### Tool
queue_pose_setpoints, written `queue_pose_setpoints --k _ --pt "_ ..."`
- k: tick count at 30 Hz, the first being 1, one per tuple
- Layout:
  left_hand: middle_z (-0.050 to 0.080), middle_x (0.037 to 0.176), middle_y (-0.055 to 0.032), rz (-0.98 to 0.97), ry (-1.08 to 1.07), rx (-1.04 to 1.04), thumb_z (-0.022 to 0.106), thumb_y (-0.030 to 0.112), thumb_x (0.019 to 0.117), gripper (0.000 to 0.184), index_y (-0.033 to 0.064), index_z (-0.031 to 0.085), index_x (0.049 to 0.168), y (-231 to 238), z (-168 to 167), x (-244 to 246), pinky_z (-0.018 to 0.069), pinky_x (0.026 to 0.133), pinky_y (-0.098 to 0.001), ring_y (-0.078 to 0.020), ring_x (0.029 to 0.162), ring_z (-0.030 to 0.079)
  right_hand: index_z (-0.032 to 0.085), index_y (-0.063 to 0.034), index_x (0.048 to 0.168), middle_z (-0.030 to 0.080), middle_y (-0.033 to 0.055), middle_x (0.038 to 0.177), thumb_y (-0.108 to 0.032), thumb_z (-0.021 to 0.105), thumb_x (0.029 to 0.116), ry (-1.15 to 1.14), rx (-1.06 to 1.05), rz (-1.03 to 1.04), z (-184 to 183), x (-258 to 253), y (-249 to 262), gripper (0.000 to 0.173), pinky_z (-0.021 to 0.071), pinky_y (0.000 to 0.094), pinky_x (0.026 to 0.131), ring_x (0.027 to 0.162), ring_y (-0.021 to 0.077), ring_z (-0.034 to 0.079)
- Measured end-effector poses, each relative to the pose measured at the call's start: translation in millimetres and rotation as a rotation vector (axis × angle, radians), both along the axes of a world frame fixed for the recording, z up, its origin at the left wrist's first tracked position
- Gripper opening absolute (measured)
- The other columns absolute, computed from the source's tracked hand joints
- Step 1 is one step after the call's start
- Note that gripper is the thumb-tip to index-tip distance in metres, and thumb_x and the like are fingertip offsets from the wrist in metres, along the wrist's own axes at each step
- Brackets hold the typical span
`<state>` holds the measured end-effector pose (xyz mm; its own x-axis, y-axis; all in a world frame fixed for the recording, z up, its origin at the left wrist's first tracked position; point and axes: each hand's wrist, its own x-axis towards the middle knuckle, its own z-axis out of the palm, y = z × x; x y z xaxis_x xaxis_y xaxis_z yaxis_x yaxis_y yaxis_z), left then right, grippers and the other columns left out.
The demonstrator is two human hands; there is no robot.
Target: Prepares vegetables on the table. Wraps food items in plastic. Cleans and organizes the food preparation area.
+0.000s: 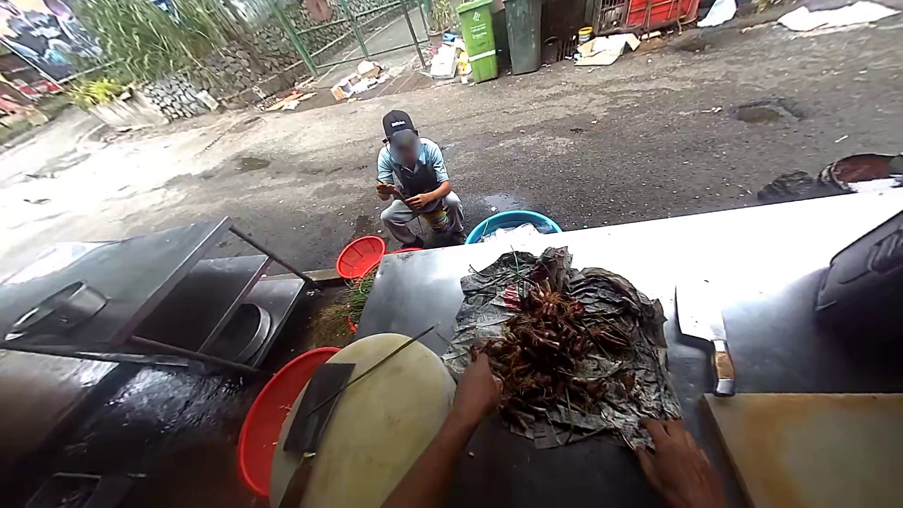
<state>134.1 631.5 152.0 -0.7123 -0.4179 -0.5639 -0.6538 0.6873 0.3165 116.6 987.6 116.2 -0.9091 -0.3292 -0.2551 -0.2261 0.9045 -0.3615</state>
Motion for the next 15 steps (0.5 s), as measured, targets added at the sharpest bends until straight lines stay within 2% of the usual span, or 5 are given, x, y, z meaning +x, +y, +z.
queue_pose_setpoints --k 4,8,11,13,15 --pt "0.051 0.143 -0.0260 0.039 -0.030 -0.053 0.086 0.046 0.0762 0.105 0.0166 0.030 0.161 35.9 -46.6 43.8 0.0579 0.092 -0.0547 -0.0403 0.111 0.067 0.064 -0.0102 0.134 0.068 0.0197 0.123 -0.024 0.065 0.0949 -0.156 -0.032 0.207 1.3 18.2 -50.6 0.041 0.0573 0.0580 0.087 0.111 0.0391 0.068" --pt "0.068 0.123 -0.0138 0.076 0.139 -0.065 0.077 0.035 0.0821 0.058 0.0118 0.061 0.133 54.4 -63.4 35.8 0.0557 0.095 -0.0513 -0.0305 0.112 0.068 0.060 -0.0093 0.134 0.066 0.0201 0.124 -0.026 0.060 0.0964 -0.281 -0.017 0.267 -10.9 17.1 -130.2 0.042 0.0571 0.0570 0.087 0.109 0.0381 0.069" --pt "0.074 0.102 -0.0094 0.247 0.209 0.225 0.077 0.033 0.0833 0.037 0.0115 0.072 0.113 42.9 -58.6 22.4 0.0594 0.085 -0.0491 -0.0243 0.093 0.072 0.054 -0.0127 0.142 0.068 0.0172 0.122 -0.026 0.067 0.0917 -0.286 -0.146 0.251 -23.2 6.7 -167.5 0.054 0.0573 0.0559 0.088 0.107 0.0358 0.069" --pt "0.074 0.097 -0.0099 0.360 0.323 0.512 0.082 0.030 0.0842 0.040 0.0082 0.070 0.115 36.1 -50.7 13.5 0.0623 0.079 -0.0455 -0.0228 0.085 0.073 0.060 -0.0108 0.131 0.072 0.0140 0.111 -0.024 0.066 0.0934 -0.331 -0.307 0.146 -22.5 -7.7 -174.6 0.040 0.0567 0.0542 0.091 0.103 0.0316 0.071" --pt "0.075 0.103 -0.0121 0.369 0.444 0.708 0.081 0.026 0.0890 0.054 0.0060 0.058 0.135 30.7 -32.2 3.4 0.0647 0.078 -0.0439 -0.0240 0.088 0.075 0.067 -0.0056 0.120 0.072 0.0144 0.105 -0.024 0.060 0.0972 -0.331 -0.451 0.028 -12.5 -31.8 -168.8 0.030 0.0556 0.0538 0.093 0.101 0.0298 0.071"
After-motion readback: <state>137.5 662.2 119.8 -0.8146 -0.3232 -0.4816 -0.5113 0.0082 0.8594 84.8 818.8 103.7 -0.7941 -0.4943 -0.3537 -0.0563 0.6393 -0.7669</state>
